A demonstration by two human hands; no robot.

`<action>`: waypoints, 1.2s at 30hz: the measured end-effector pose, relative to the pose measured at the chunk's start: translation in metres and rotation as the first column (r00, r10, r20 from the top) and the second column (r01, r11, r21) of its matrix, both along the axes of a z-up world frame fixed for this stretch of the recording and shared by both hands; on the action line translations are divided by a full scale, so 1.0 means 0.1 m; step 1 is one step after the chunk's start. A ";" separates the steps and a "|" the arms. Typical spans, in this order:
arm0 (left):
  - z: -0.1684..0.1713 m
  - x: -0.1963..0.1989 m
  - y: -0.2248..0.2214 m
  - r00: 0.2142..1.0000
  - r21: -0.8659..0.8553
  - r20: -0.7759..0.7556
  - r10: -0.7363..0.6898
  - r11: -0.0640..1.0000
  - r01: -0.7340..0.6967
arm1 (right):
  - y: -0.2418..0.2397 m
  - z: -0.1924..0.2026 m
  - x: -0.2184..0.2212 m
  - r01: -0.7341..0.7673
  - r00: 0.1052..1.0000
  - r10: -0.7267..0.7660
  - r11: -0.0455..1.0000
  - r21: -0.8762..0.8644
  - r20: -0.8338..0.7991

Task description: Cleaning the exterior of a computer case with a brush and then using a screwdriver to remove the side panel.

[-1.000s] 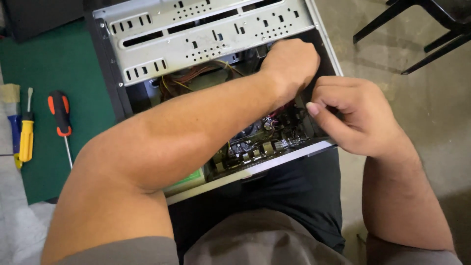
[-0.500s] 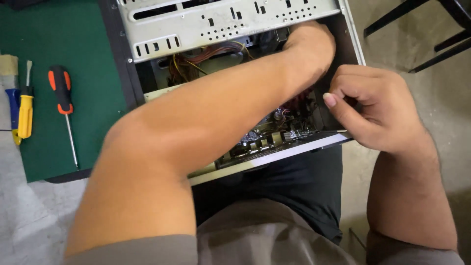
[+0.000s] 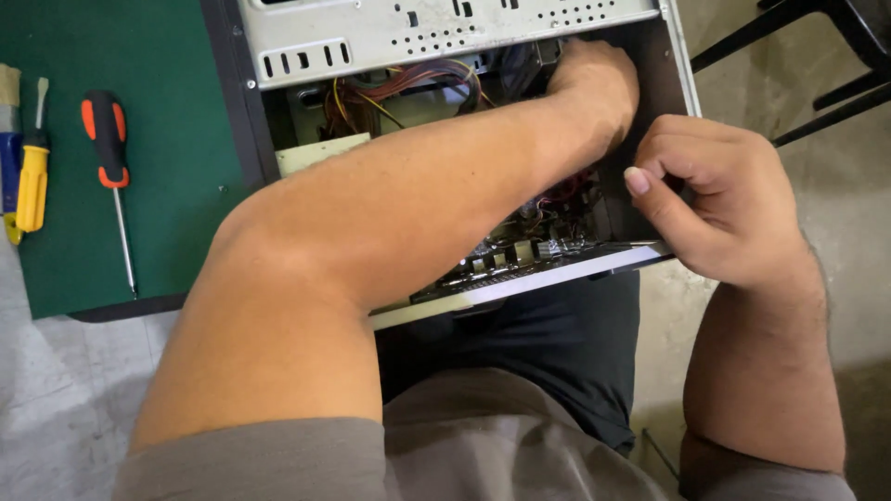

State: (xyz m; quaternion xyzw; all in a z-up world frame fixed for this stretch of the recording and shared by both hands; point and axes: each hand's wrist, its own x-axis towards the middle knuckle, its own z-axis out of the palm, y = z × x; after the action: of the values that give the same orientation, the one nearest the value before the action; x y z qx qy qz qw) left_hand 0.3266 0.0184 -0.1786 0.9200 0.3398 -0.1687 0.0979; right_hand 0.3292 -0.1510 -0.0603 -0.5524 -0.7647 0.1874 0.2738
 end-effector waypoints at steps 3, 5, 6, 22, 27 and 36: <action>0.06 -0.05 -0.02 1.000 -0.012 -0.012 -0.015 1.000 0.015 | 0.00 0.00 0.00 0.003 1.000 -0.003 1.000 -0.006 0.015; 0.08 -0.06 -0.02 1.000 -0.031 0.003 -0.003 1.000 0.003 | 0.01 0.00 0.01 -0.008 1.000 0.008 1.000 -0.004 0.008; 0.09 -0.07 -0.02 1.000 -0.047 0.019 0.008 0.999 -0.007 | 0.01 0.00 0.01 -0.017 1.000 0.017 1.000 0.000 0.002; -0.12 0.12 0.07 1.000 0.028 -0.009 -0.029 0.999 0.029 | 0.01 -0.01 0.01 -0.019 1.000 0.019 1.000 -0.012 -0.019; -0.23 0.21 0.10 0.998 0.089 -0.007 -0.057 0.994 0.057 | 0.01 0.01 0.00 0.001 1.000 -0.001 1.000 -0.030 0.008; -0.08 0.17 -0.16 0.996 0.059 0.021 -0.084 0.995 0.083 | 0.01 -0.02 0.02 -0.009 1.000 0.009 1.000 -0.001 -0.015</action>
State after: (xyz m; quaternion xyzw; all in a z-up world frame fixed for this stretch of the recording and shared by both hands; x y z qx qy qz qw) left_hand 0.3440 0.0027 -0.1864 0.9378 0.3046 -0.1519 0.0682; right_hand 0.3313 -0.1495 -0.0622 -0.5477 -0.7649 0.1932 0.2785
